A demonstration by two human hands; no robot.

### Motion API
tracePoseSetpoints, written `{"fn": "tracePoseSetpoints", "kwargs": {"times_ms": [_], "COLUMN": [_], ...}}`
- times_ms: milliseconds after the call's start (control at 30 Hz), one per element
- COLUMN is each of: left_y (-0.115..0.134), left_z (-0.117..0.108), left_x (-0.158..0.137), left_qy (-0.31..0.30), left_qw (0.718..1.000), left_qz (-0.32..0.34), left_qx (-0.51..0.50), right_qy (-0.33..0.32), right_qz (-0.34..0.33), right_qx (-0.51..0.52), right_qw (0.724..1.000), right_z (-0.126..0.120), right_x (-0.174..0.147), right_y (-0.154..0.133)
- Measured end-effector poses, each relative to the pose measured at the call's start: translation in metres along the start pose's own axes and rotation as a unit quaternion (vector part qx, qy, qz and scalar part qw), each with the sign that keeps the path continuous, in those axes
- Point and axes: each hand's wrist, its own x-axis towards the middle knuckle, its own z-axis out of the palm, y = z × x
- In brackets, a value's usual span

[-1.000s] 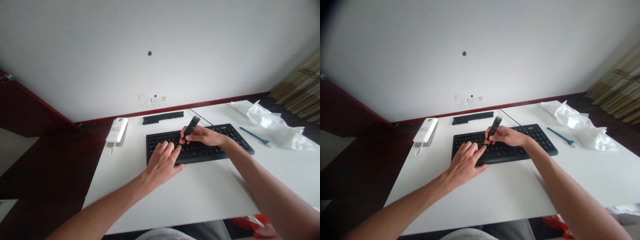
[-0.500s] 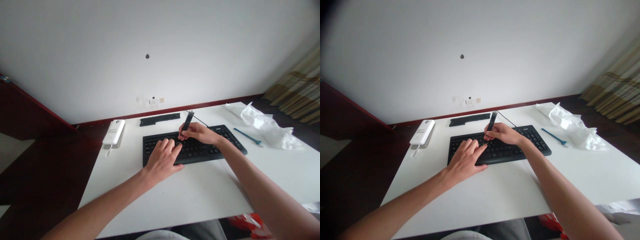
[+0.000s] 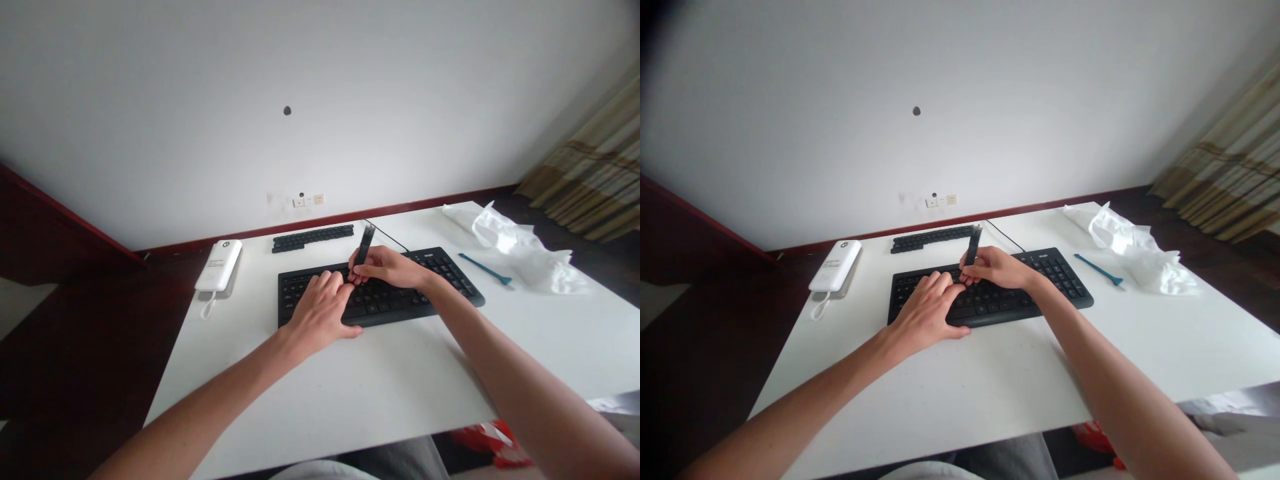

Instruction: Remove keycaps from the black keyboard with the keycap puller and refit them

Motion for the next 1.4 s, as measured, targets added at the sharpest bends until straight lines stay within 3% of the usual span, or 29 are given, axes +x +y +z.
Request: {"fn": "tracePoseSetpoints", "kwargs": {"times_ms": [400,633,933,1400], "left_y": [0.0,0.027,0.025,0.025], "left_z": [0.0,-0.002,0.002,0.003], "left_x": [0.002,-0.018,-0.019,-0.021], "left_qy": [-0.012,0.019,0.022,0.027], "left_qw": [1.0,0.998,0.997,0.997], "left_qz": [0.015,0.004,-0.019,-0.017], "left_qx": [-0.005,0.065,0.071,0.068], "right_qy": [-0.003,-0.044,-0.043,-0.108], "right_qz": [0.004,0.016,0.003,-0.009], "right_qx": [-0.02,0.005,-0.123,-0.013], "right_qw": [1.0,0.999,0.992,0.994], "right_z": [0.002,0.007,0.011,-0.005], "right_x": [0.0,-0.004,-0.011,-0.008], "right_y": [-0.005,-0.016,-0.032,-0.018]}}
